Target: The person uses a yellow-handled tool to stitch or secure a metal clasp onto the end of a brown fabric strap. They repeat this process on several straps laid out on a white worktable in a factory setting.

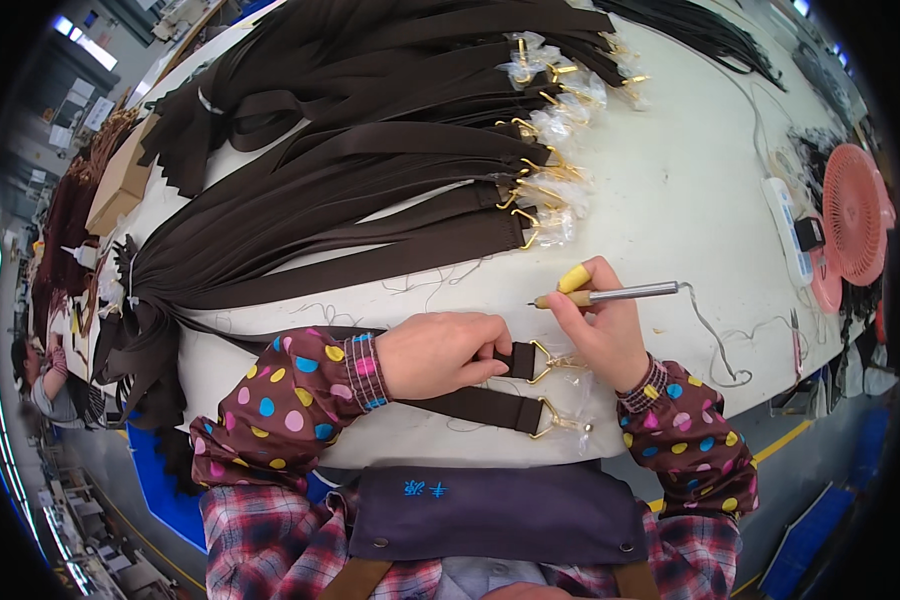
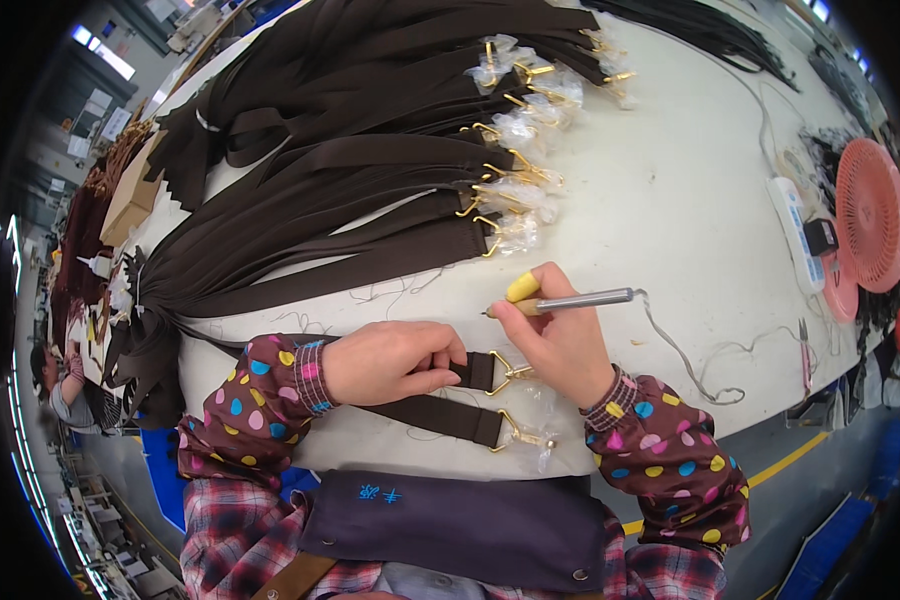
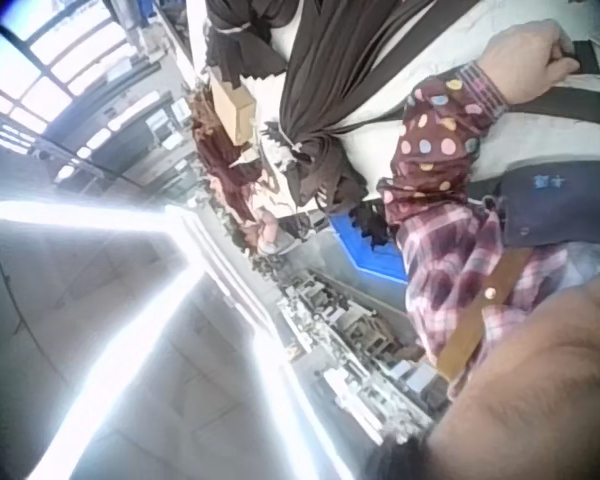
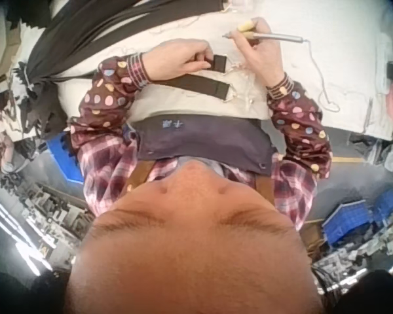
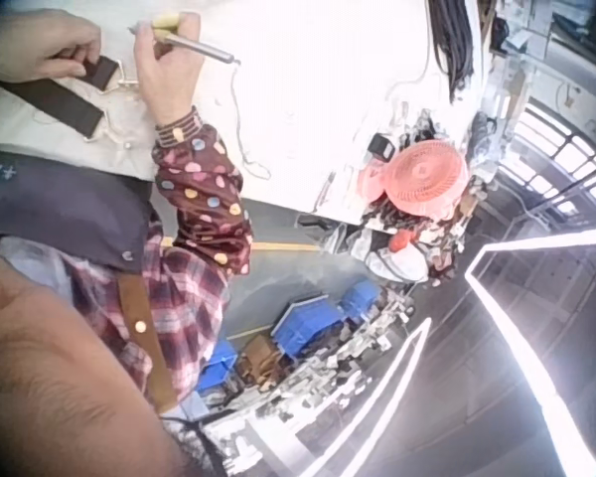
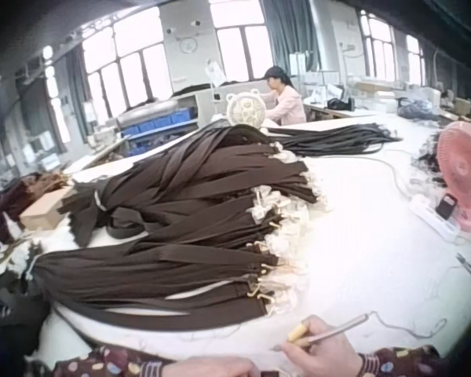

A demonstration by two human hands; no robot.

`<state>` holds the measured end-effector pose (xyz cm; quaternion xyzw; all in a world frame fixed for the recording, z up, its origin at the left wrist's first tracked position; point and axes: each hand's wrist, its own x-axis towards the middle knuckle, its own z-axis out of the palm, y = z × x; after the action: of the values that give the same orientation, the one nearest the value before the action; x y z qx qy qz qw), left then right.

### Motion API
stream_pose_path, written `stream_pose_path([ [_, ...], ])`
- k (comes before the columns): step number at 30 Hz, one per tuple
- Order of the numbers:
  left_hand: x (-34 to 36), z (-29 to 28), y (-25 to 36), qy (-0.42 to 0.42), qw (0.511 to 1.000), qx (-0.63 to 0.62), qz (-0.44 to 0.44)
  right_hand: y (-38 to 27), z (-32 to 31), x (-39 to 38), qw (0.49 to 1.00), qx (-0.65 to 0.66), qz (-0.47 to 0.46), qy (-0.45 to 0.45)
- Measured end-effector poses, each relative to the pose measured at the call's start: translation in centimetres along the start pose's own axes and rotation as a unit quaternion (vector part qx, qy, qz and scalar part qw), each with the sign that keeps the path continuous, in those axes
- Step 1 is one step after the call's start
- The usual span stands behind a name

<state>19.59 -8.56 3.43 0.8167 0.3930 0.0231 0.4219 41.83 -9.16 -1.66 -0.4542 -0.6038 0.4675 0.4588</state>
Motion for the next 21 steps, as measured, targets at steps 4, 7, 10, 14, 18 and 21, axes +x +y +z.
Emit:
stream_pose_path([
  [4,0.4,-0.4,-2.2,0.221,0.954,0.197,0.043,-0.7,-0.3,0.3,1.0,-0.011,-0.016,0.019],
  [7,1.8,-1.0,-4.2,0.286,0.905,0.311,0.041,-0.3,-0.9,0.5,0.999,-0.025,-0.03,0.032],
  [10,2.3,-0.9,-4.6,0.289,0.901,0.322,0.033,-0.4,-1.3,0.6,0.998,-0.04,-0.042,0.036],
  [14,1.8,-0.6,-3.4,0.182,0.955,0.233,0.026,-1.1,-1.6,0.2,0.996,-0.062,-0.058,0.019],
  [18,1.4,0.6,-2.5,0.177,0.974,0.131,0.051,-1.4,-1.0,0.0,0.997,-0.063,-0.045,-0.005],
  [21,2.0,0.7,-2.1,0.192,0.978,0.081,0.024,-1.3,-0.7,0.2,0.995,-0.074,-0.055,-0.022],
])
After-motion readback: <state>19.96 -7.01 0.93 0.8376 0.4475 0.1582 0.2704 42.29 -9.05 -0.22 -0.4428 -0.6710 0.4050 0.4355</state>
